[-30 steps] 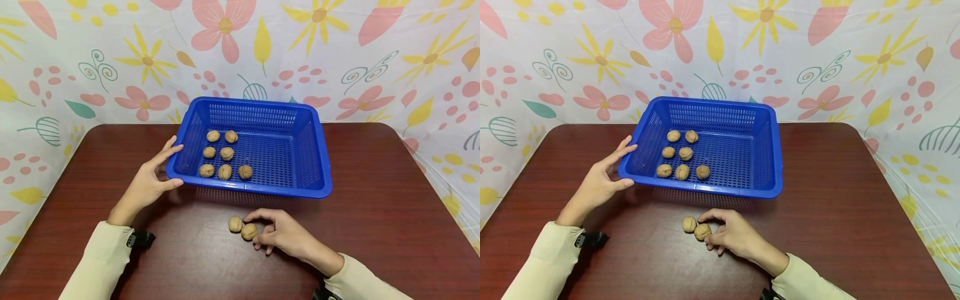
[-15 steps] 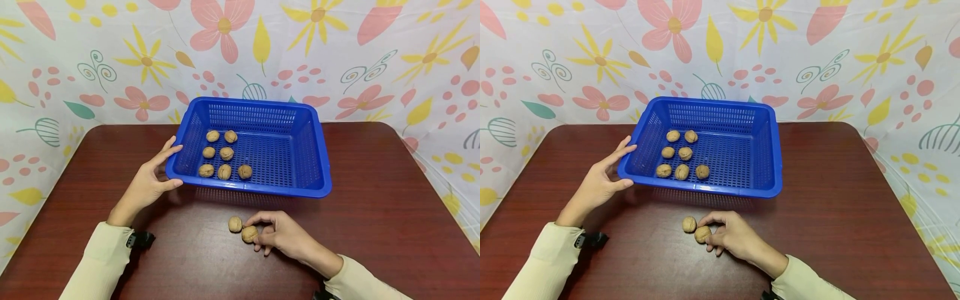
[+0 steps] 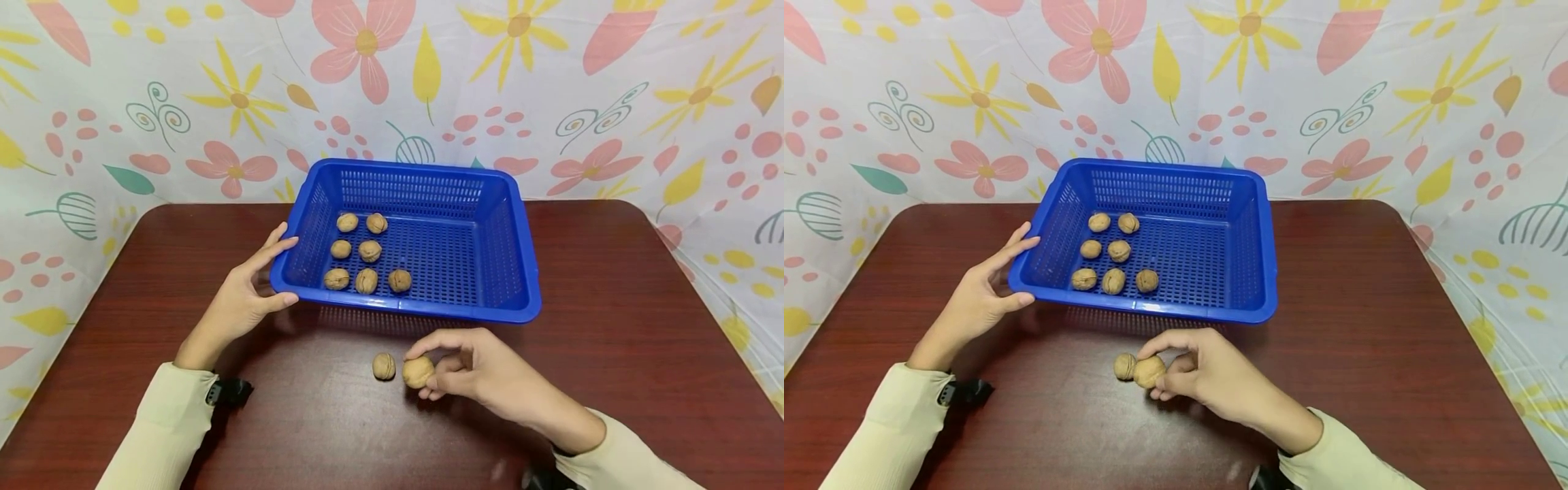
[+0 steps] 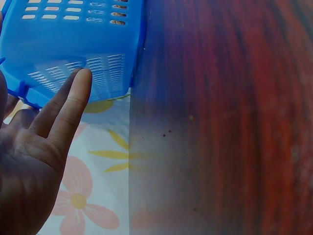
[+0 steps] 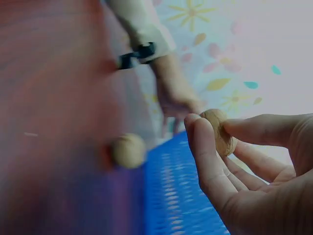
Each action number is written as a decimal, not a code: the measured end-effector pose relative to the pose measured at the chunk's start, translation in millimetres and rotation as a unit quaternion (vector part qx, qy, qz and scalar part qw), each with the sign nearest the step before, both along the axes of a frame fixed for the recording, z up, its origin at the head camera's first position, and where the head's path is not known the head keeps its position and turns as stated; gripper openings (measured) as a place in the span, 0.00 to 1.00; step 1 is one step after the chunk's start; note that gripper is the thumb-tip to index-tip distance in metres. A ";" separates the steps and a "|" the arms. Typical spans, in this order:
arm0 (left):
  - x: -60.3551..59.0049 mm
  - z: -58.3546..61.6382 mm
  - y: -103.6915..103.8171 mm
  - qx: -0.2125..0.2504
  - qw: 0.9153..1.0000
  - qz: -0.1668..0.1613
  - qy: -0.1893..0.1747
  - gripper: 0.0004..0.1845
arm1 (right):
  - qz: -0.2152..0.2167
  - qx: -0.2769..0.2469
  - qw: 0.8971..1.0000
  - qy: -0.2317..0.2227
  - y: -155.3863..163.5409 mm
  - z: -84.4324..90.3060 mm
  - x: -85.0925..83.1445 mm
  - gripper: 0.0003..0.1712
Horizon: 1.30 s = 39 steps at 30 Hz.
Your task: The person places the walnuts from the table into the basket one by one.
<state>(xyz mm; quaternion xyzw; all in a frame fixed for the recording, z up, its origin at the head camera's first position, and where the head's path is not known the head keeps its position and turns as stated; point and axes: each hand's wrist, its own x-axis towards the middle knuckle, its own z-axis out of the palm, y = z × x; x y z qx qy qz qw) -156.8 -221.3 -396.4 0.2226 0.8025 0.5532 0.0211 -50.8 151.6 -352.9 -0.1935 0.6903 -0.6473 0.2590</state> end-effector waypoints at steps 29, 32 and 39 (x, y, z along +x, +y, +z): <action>0.7 -0.5 0.0 0.009 1.000 -0.003 0.000 0.41 | -0.091 -0.074 0.989 -0.087 -1.4 61.8 -190.2 0.20; 0.1 -0.7 1.3 0.008 1.000 -0.009 0.000 0.41 | -0.110 -0.066 0.986 -0.103 -3.8 50.8 -200.6 0.20; -1.0 -0.9 0.5 0.012 1.000 -0.005 0.002 0.42 | -0.118 0.001 0.985 -0.125 -15.7 25.3 -210.7 0.24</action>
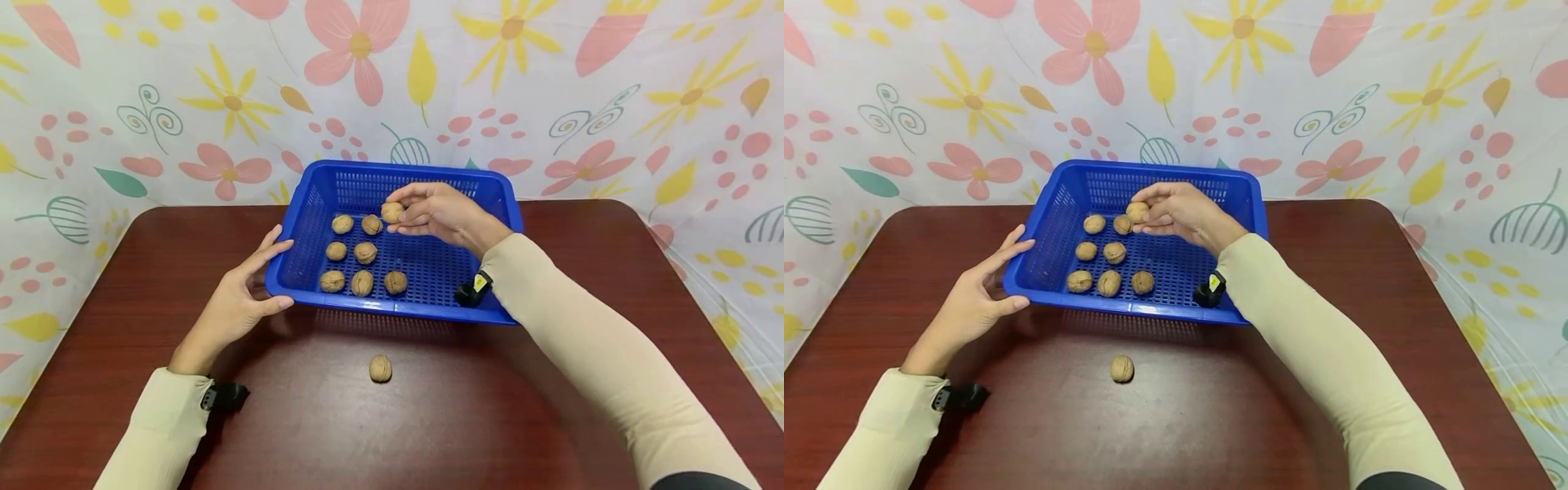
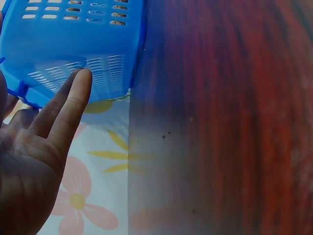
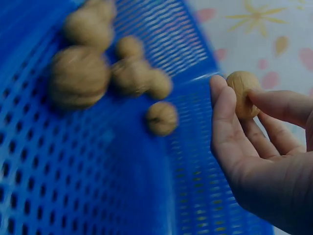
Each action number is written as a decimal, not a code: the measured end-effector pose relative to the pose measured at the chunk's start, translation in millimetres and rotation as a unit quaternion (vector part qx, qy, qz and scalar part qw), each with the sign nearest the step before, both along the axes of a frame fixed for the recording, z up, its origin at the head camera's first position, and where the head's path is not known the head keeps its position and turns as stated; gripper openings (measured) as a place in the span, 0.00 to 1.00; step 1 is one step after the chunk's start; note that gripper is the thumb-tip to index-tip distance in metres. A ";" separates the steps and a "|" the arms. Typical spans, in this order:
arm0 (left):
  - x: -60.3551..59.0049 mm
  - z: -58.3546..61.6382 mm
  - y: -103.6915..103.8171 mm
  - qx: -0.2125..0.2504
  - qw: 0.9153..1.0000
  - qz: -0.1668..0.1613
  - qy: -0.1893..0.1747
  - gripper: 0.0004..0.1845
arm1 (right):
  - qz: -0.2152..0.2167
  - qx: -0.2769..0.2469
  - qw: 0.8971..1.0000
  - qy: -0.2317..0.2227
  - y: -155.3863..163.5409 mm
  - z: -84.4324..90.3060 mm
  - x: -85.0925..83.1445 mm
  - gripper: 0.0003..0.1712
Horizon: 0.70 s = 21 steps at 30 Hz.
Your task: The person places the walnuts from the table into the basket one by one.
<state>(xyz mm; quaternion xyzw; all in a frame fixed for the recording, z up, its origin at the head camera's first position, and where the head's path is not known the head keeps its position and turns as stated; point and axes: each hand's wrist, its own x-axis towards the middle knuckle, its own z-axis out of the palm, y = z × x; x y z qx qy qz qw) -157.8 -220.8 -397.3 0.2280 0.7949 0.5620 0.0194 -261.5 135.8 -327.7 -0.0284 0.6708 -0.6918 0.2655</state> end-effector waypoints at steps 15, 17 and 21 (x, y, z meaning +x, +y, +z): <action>1.2 1.2 -0.9 -0.011 1.000 0.006 0.008 0.41 | 0.004 0.114 0.987 -0.112 -10.9 -25.3 -6.0 0.27; 1.4 1.3 -0.7 -0.015 1.000 0.007 0.010 0.41 | 0.005 0.122 0.985 -0.120 -11.1 -27.9 -6.7 0.27; 1.7 0.8 -0.6 -0.020 1.000 0.008 0.011 0.41 | 0.011 0.142 0.982 -0.125 -10.9 -33.5 -8.1 0.27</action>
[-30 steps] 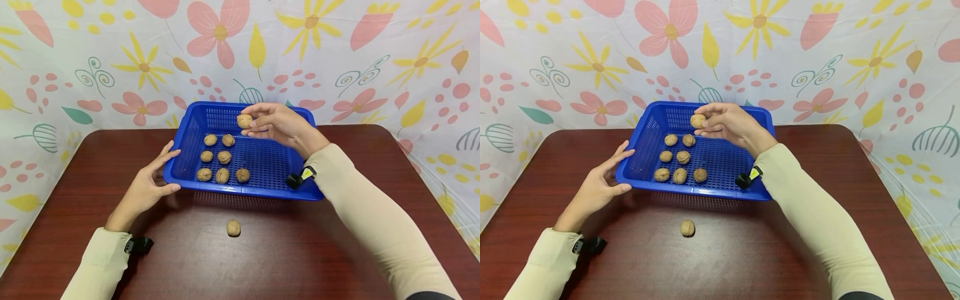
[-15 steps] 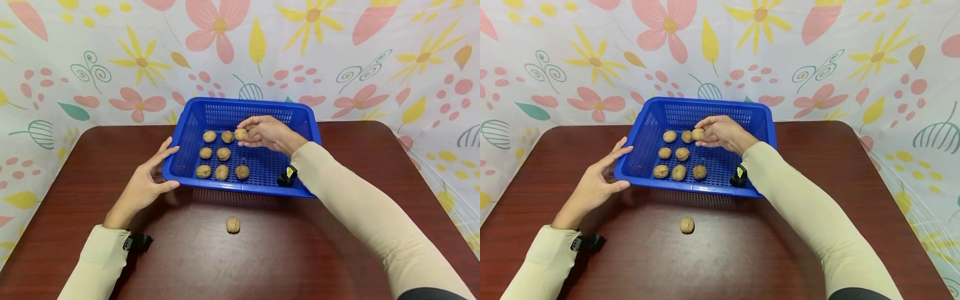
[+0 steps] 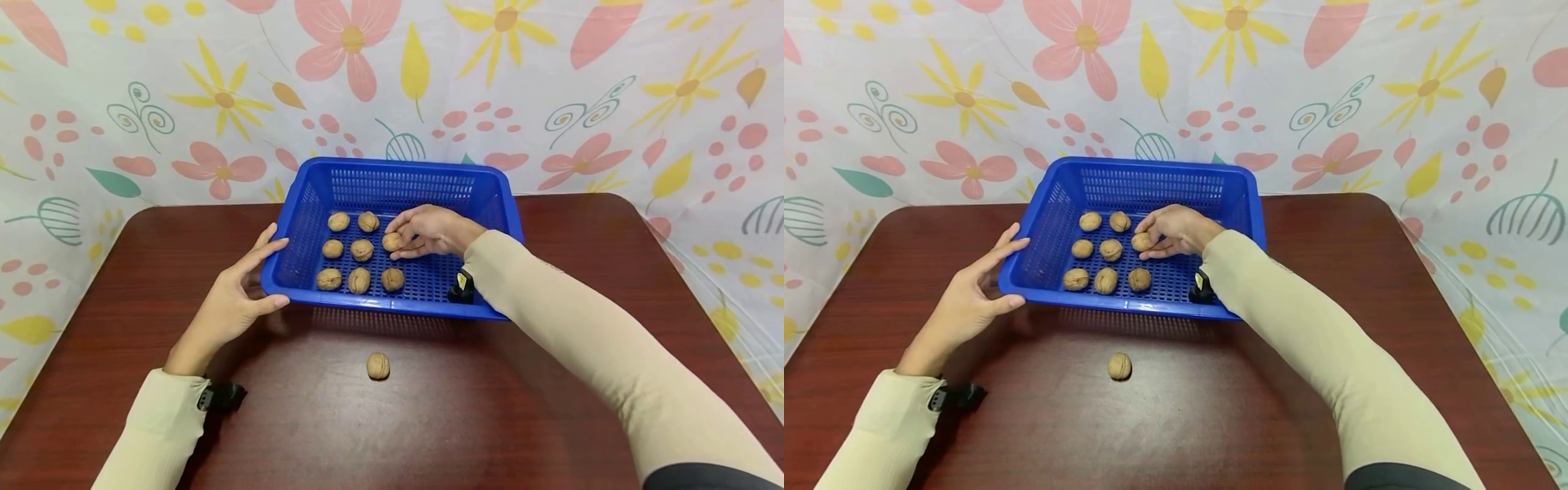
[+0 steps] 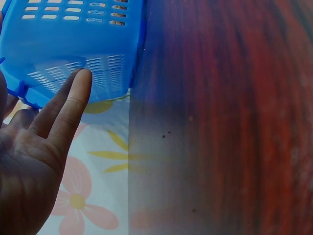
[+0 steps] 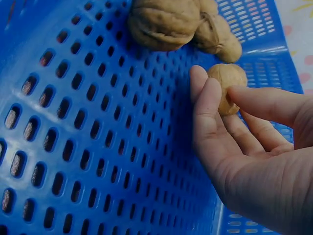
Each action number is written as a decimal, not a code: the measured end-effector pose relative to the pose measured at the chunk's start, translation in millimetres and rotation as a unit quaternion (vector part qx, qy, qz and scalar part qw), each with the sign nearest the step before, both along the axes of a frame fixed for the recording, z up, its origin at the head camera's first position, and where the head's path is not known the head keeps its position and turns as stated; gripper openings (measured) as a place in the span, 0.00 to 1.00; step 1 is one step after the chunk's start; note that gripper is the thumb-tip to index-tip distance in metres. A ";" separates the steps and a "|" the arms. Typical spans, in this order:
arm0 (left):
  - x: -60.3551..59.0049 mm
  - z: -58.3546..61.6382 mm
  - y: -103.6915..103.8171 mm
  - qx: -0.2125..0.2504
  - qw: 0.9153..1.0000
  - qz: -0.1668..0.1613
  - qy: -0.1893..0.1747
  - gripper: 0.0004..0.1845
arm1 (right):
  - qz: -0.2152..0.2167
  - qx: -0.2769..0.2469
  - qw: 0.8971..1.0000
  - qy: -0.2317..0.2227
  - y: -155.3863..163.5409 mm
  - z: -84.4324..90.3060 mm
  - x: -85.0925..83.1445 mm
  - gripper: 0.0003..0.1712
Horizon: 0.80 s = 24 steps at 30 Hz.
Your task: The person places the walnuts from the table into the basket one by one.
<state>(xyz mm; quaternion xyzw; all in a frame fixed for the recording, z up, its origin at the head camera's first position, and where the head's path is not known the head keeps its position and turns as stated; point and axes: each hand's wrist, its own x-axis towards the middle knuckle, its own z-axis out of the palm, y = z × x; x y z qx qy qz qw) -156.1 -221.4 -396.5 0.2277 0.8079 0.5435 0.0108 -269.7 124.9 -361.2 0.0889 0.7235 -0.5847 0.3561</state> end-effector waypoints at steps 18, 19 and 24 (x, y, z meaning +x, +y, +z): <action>1.1 0.9 -0.1 0.000 1.000 0.001 0.004 0.41 | 0.034 0.049 0.998 0.017 -1.6 5.8 2.4 0.24; 1.0 0.7 -0.1 0.000 1.000 0.001 0.004 0.41 | 0.035 0.052 0.998 0.017 -1.3 7.0 2.9 0.24; 0.7 -0.4 0.3 0.001 1.000 -0.001 0.003 0.41 | 0.030 0.064 0.997 0.037 2.3 14.5 4.1 0.25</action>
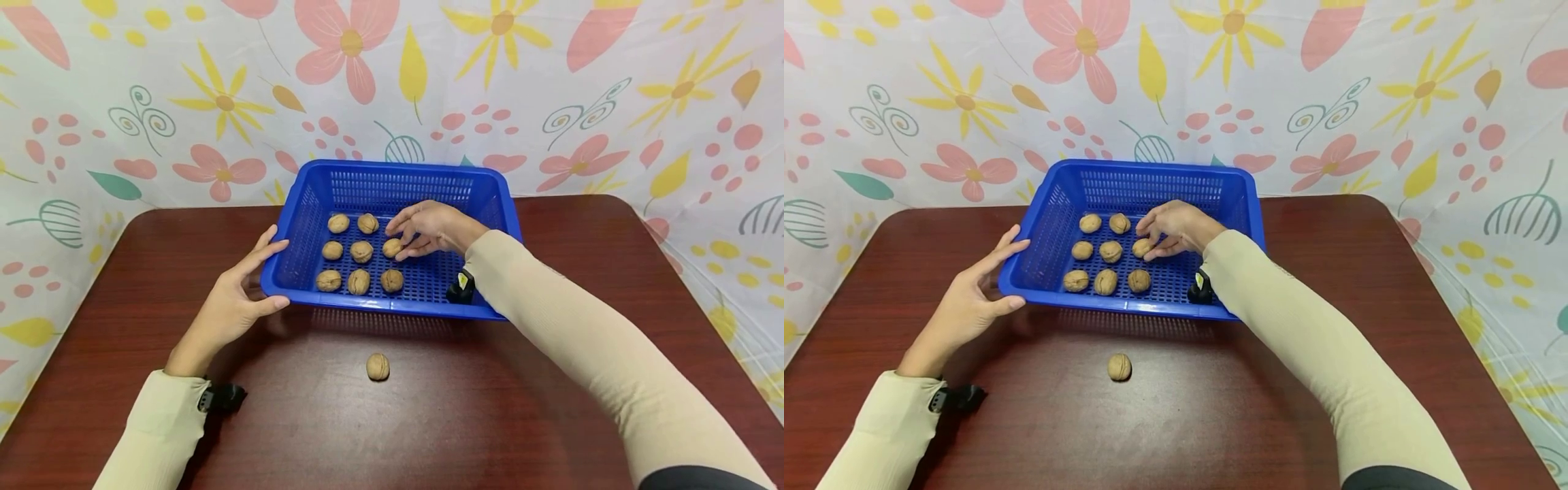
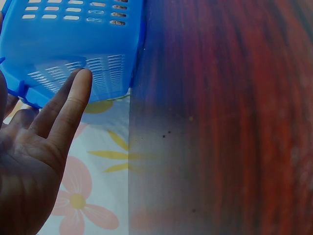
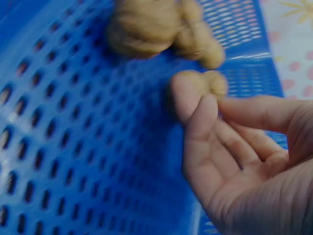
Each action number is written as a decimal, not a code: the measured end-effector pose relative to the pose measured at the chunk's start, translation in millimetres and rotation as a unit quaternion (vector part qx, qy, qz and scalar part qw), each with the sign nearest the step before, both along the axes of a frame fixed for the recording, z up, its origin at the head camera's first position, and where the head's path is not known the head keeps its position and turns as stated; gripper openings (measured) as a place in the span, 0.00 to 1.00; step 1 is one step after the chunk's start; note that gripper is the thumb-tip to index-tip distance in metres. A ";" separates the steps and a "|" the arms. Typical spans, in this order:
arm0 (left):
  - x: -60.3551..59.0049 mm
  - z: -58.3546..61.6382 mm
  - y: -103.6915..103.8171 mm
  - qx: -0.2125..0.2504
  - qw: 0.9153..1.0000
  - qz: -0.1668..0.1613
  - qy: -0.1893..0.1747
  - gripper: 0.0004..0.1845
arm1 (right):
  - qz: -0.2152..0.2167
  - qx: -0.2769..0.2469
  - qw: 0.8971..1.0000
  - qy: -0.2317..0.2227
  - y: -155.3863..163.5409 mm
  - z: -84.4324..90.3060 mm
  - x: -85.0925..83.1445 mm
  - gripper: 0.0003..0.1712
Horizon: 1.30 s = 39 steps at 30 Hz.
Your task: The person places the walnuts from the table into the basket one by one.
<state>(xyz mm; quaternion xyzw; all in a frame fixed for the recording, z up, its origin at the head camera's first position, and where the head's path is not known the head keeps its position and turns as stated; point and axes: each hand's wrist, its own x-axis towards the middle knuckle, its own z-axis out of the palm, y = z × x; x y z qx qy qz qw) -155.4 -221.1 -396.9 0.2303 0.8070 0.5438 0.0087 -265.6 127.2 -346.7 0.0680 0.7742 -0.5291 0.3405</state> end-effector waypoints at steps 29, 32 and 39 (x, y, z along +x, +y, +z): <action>-1.2 -0.7 -1.6 0.004 1.000 0.000 -0.006 0.42 | 0.063 -0.052 0.969 0.234 31.9 68.0 144.8 0.19; -0.3 -0.8 -1.7 0.003 1.000 -0.001 -0.008 0.42 | 0.060 -0.079 0.968 0.231 34.0 52.9 163.7 0.19; -1.0 -1.3 -1.4 0.011 1.000 -0.003 -0.009 0.42 | 0.071 -0.151 0.958 0.233 33.9 23.6 194.9 0.20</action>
